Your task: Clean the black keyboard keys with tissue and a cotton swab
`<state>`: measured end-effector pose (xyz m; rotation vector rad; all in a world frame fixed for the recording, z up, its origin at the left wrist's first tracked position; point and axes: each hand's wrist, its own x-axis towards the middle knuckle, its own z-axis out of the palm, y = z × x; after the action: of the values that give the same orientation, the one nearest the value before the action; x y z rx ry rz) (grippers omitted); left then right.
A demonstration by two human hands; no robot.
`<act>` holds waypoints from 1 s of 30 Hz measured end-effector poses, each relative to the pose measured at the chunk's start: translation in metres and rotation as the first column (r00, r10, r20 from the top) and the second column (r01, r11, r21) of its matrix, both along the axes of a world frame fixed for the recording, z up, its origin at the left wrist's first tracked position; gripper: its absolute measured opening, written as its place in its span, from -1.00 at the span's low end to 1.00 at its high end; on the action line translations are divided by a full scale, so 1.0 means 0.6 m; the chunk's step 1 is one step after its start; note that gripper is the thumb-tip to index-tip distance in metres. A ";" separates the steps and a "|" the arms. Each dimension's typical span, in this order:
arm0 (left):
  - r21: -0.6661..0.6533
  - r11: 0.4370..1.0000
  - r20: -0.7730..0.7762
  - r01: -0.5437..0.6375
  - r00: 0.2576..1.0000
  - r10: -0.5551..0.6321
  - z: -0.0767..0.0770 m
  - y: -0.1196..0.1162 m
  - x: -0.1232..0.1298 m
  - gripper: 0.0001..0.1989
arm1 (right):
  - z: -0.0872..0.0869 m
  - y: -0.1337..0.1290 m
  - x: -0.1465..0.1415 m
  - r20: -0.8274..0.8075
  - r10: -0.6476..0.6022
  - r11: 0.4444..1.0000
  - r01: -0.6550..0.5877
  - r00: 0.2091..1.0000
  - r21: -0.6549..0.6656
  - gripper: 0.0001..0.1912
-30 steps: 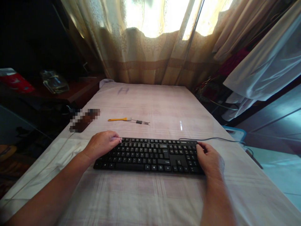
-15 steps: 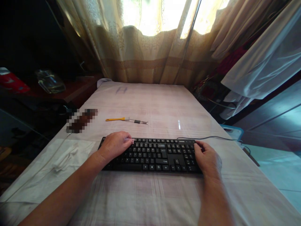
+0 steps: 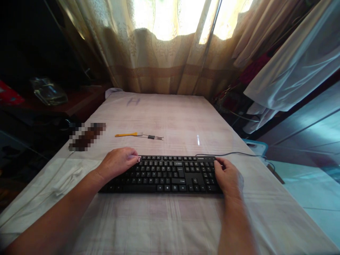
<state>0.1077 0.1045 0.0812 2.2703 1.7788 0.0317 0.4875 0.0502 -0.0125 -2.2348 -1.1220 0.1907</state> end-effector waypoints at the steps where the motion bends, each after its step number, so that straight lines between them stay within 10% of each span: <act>1: 0.003 1.000 0.001 -0.005 1.000 0.005 0.000 0.000 -0.006 -0.73 | 0.000 0.000 0.000 0.005 0.000 1.000 0.000 1.000 0.005 -0.50; 30: 0.011 0.997 -0.038 0.081 0.996 -0.080 -0.007 0.001 0.018 -0.74 | 0.009 0.000 -0.007 -0.009 -0.023 1.000 0.023 1.000 -0.016 -0.52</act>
<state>0.1186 0.1048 0.0773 2.3643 1.7080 -0.0146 0.4835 0.0500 -0.0068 -2.2571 -1.0929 0.2009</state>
